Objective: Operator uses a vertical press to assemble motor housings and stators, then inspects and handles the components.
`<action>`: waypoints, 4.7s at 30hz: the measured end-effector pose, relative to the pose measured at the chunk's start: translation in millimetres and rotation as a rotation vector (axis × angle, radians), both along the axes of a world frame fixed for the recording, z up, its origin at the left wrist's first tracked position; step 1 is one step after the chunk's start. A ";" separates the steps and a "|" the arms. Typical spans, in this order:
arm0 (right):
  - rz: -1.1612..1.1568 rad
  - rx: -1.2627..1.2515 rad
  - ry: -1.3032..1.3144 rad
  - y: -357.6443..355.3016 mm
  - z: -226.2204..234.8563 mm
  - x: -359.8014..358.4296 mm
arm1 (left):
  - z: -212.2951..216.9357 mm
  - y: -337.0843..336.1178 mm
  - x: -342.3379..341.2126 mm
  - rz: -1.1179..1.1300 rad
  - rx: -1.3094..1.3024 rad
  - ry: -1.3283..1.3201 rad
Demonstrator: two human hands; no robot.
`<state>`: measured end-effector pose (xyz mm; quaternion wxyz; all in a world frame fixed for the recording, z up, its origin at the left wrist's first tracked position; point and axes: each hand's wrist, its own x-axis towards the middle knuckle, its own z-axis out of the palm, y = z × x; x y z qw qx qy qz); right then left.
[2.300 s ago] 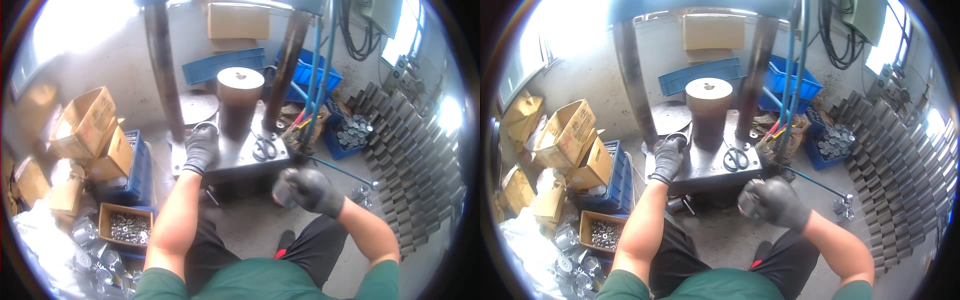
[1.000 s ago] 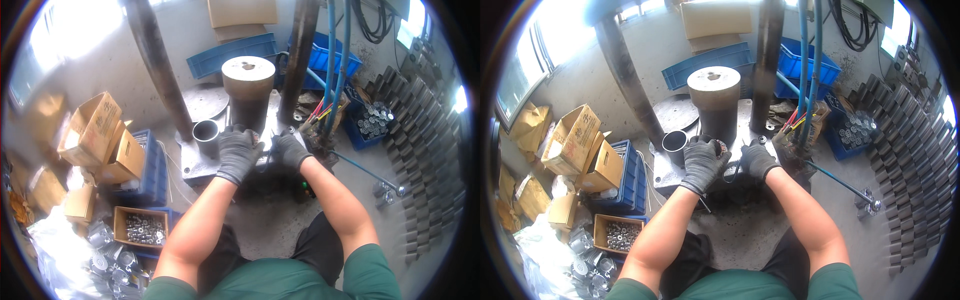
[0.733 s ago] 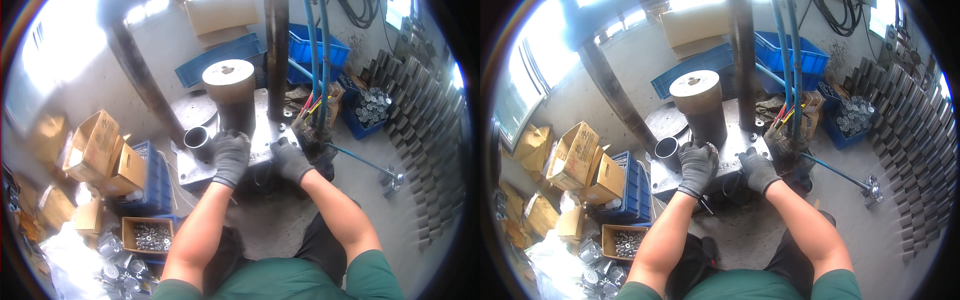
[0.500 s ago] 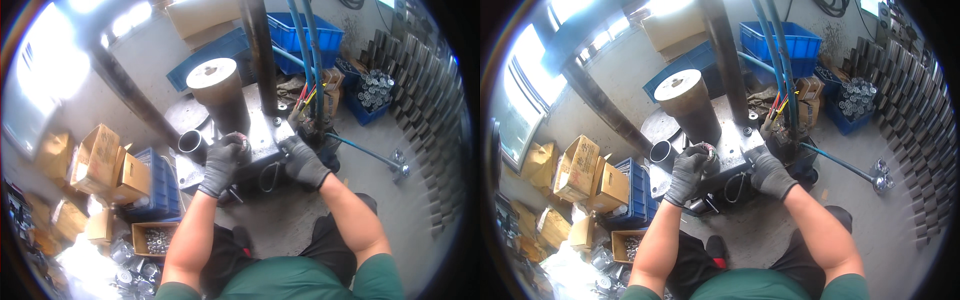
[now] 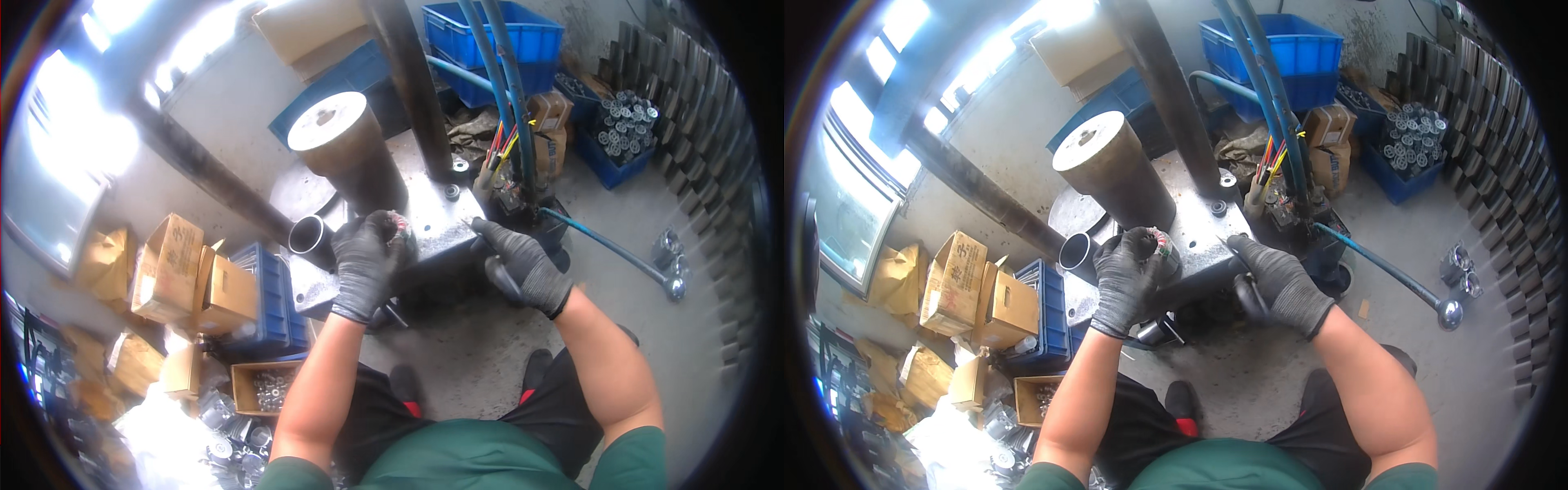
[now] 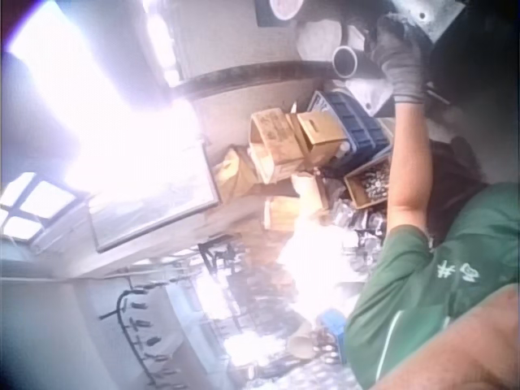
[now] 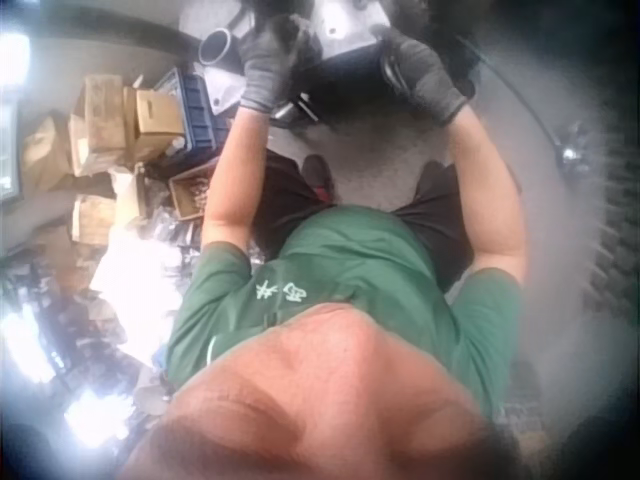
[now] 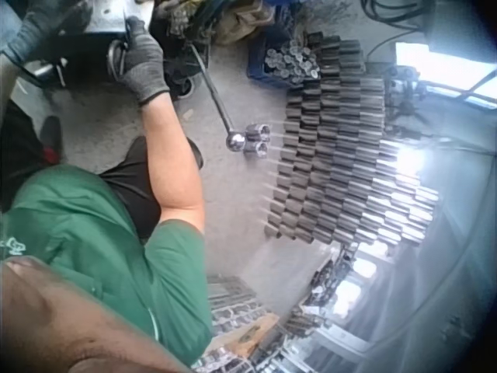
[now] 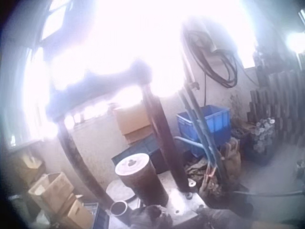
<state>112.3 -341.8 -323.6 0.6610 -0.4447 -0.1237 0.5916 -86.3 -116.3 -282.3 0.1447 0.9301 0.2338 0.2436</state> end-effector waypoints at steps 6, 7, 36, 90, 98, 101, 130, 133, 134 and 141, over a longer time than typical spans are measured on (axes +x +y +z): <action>0.030 -0.099 -1.728 8.6 24.0 -29.5 | -32.2 -4.6 11.2 0.169 0.354 -0.050; 0.029 -0.104 -1.726 8.7 28.8 -31.6 | -32.6 -5.0 12.8 0.165 0.351 -0.048; 0.199 -0.088 -1.763 26.9 18.2 -51.9 | -14.1 12.8 11.4 -0.338 0.092 -0.138; 0.202 -0.014 -1.895 52.7 26.2 -45.2 | -11.9 20.9 7.6 -0.232 -0.118 -0.050; 0.134 -0.102 -1.920 49.5 23.0 -54.0 | -15.7 31.5 7.0 -0.330 -0.039 -0.097; 0.057 -0.032 -1.821 44.1 27.1 -49.7 | -27.5 43.8 2.2 -0.406 -0.179 -0.097; 0.225 0.145 -1.654 38.8 16.9 -60.3 | -17.2 35.8 -18.4 -0.501 -0.502 -0.207; 0.210 0.188 -1.647 41.0 19.8 -62.2 | -5.8 34.5 -18.7 -0.491 -0.126 -0.057; 0.214 0.186 -1.647 41.4 18.8 -61.5 | -3.1 32.1 -18.1 -0.481 -0.146 -0.029; 0.224 0.177 -1.635 43.2 19.2 -62.7 | -17.3 35.3 -16.0 -0.414 -0.114 -0.044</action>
